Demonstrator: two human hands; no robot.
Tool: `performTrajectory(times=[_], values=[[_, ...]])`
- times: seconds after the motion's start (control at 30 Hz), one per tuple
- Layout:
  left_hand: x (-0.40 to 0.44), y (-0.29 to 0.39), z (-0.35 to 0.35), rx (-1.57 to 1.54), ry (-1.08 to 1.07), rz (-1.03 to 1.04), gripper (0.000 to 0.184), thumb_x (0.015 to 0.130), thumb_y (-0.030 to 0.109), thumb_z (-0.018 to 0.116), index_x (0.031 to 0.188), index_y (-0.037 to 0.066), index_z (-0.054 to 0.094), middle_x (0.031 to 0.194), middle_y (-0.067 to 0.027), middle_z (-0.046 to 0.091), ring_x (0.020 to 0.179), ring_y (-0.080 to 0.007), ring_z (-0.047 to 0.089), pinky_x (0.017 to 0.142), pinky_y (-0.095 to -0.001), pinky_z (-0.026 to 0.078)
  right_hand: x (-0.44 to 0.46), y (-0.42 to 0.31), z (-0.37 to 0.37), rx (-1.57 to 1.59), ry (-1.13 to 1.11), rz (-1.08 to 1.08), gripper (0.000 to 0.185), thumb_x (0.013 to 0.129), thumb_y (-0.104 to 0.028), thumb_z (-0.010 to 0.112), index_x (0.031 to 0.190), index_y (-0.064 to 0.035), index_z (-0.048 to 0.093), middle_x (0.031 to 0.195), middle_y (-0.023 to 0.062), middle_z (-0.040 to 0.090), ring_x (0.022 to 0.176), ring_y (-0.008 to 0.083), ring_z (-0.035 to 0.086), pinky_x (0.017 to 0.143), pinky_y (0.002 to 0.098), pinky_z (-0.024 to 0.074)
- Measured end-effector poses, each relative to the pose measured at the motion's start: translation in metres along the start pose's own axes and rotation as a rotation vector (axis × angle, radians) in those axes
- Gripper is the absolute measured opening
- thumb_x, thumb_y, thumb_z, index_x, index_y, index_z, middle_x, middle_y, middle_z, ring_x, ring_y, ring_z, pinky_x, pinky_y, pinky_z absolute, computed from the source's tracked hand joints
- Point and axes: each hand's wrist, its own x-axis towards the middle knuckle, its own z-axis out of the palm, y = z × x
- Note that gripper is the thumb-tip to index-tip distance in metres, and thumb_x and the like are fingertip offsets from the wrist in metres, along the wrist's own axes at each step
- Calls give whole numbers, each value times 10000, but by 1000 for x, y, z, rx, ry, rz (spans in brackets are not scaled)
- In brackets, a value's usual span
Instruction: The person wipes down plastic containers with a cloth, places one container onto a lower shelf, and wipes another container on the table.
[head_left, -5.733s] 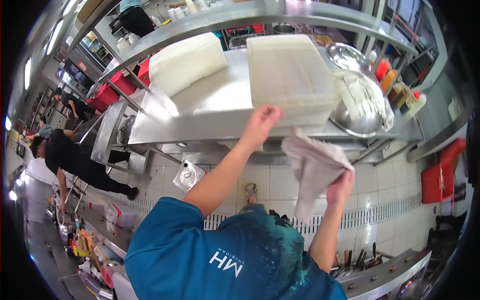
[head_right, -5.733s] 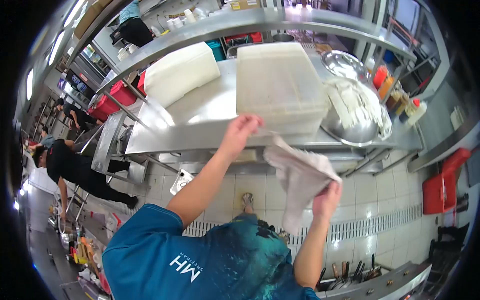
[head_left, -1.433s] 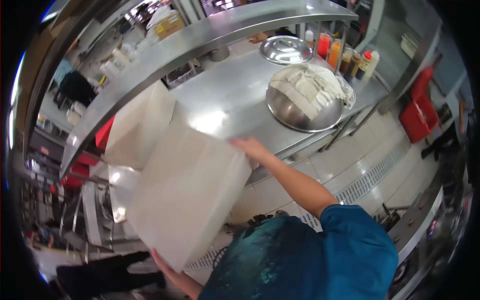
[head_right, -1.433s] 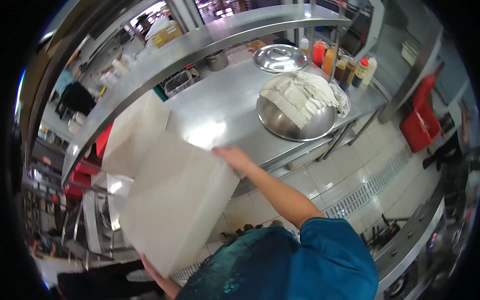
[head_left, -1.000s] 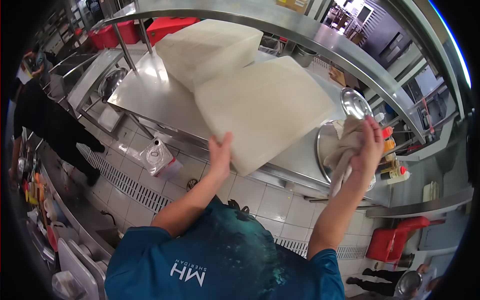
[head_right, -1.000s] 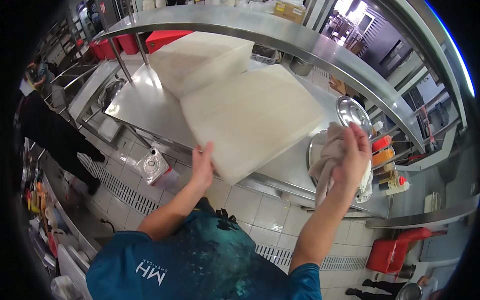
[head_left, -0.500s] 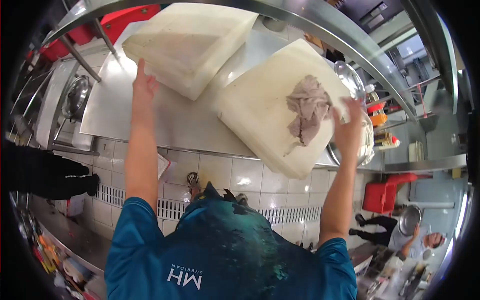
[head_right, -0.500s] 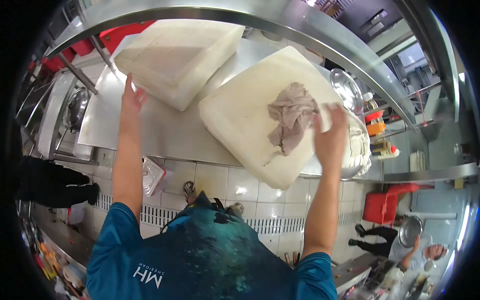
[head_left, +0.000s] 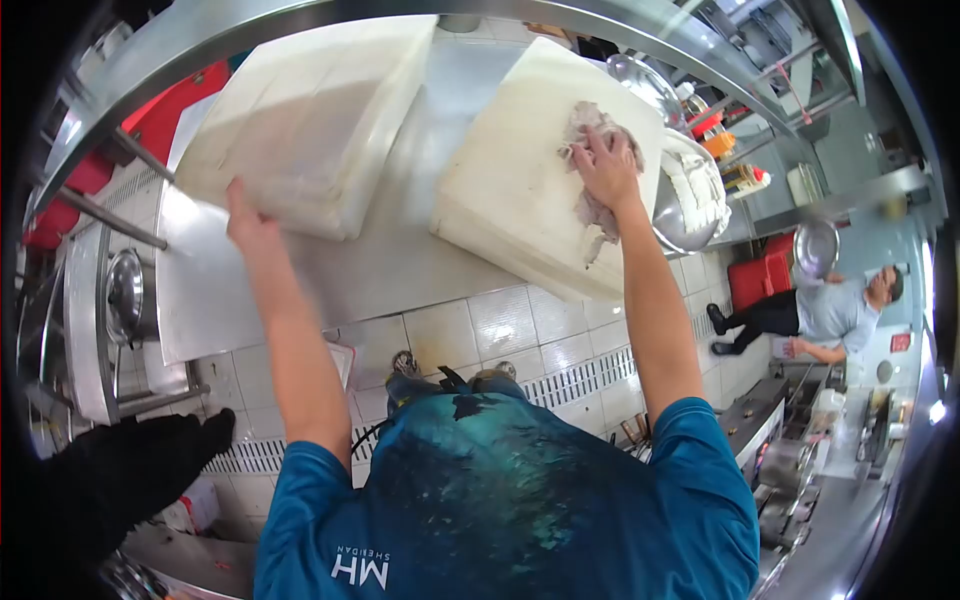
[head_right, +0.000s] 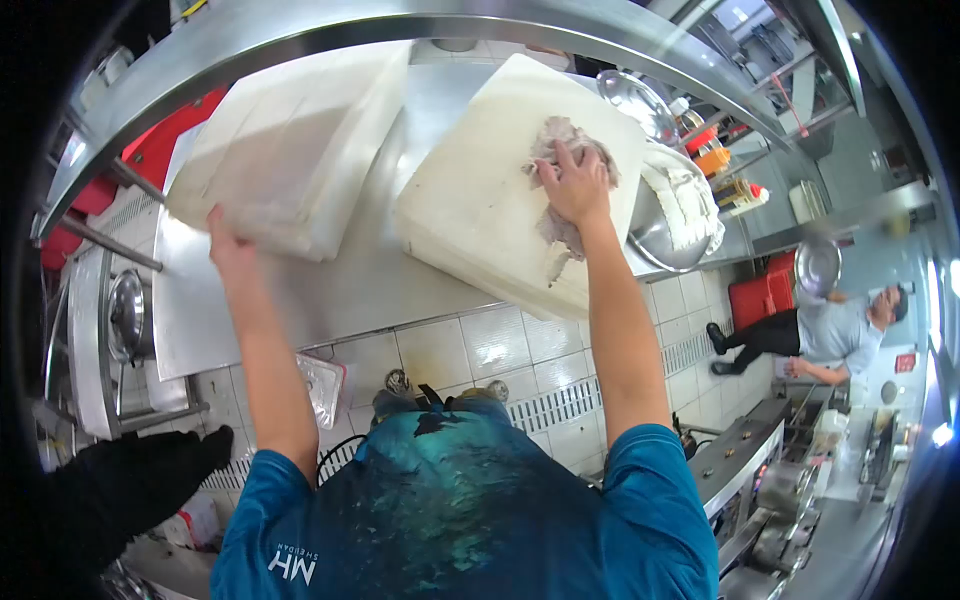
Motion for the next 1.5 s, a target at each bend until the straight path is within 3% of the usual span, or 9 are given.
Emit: performTrajectory(times=[0.33, 0.43, 0.5, 0.57, 0.7, 0.87, 1.1, 1.3, 1.5], values=[[-112, 50, -62, 219, 103, 72, 601, 907, 324, 655, 1395, 46, 443, 1356, -156, 526, 1279, -317, 490, 1057, -510, 433, -6, 12, 5, 141, 91, -119, 433, 949, -333, 515, 1315, -111, 588, 1405, 195, 495, 1330, 361, 445, 1108, 523, 322], [-176, 64, -22, 550, 590, -11, 631, 898, 314, 692, 1410, 48, 436, 1351, -144, 516, 1251, -277, 500, 1042, -452, 448, -18, 10, -30, 278, -245, -264, 402, 884, -191, 562, 1273, -106, 620, 1390, 161, 535, 1332, 329, 463, 1117, 471, 348], [-215, 37, 18, 853, 599, 833, 545, 911, 218, 673, 1384, 34, 473, 1322, -134, 545, 1237, -260, 516, 1036, -414, 448, -65, -1, -47, 221, -102, -541, 409, 834, -110, 574, 1238, -69, 628, 1393, 170, 534, 1350, 330, 450, 1120, 441, 362], [-168, 2, -10, 837, -141, 789, 462, 932, 138, 624, 1371, 54, 506, 1320, -129, 560, 1235, -250, 525, 1032, -384, 444, -118, -3, -62, 376, -74, -563, 424, 825, -41, 556, 1246, -15, 606, 1402, 191, 517, 1343, 346, 452, 1130, 436, 358], [-210, -91, 146, 1443, -643, 871, 513, 939, 267, 619, 1394, 62, 502, 1336, -204, 548, 1289, -348, 487, 1062, -412, 403, -151, 9, -74, 393, -30, -562, 403, 822, -89, 584, 1213, 9, 612, 1384, 223, 510, 1312, 392, 466, 1100, 482, 364], [-211, -145, 173, 1934, -617, 351, 600, 983, 487, 452, 1459, 123, 427, 1340, -146, 559, 1194, -348, 571, 966, -470, 476, -144, 19, -89, 299, -104, -436, 441, 851, -100, 567, 1269, 40, 573, 1410, 264, 481, 1336, 393, 444, 1117, 483, 343], [-236, -145, 182, 1829, -618, 309, 624, 977, 481, 473, 1451, 79, 417, 1220, -135, 591, 1051, -325, 627, 841, -474, 524, -20, 76, -31, -33, -131, -346, 503, 979, -170, 400, 1423, 67, 406, 1478, 299, 392, 1390, 420, 365, 1161, 444, 290], [-231, -148, 176, 1731, -651, 355, 599, 949, 387, 562, 1404, 11, 457, 1141, -131, 583, 944, -287, 641, 730, -443, 536, 170, 130, 47, -187, -154, 14, 556, 997, -347, 392, 1498, -107, 374, 1572, 210, 292, 1441, 397, 284, 1167, 486, 261], [-231, -149, 175, 1638, -639, 444, 557, 942, 314, 587, 1385, 0, 468, 1188, -141, 597, 953, -294, 655, 724, -417, 548, 133, 105, 40, -77, -264, -152, 583, 983, -338, 437, 1511, -104, 359, 1596, 150, 278, 1464, 375, 250, 1168, 511, 237]])
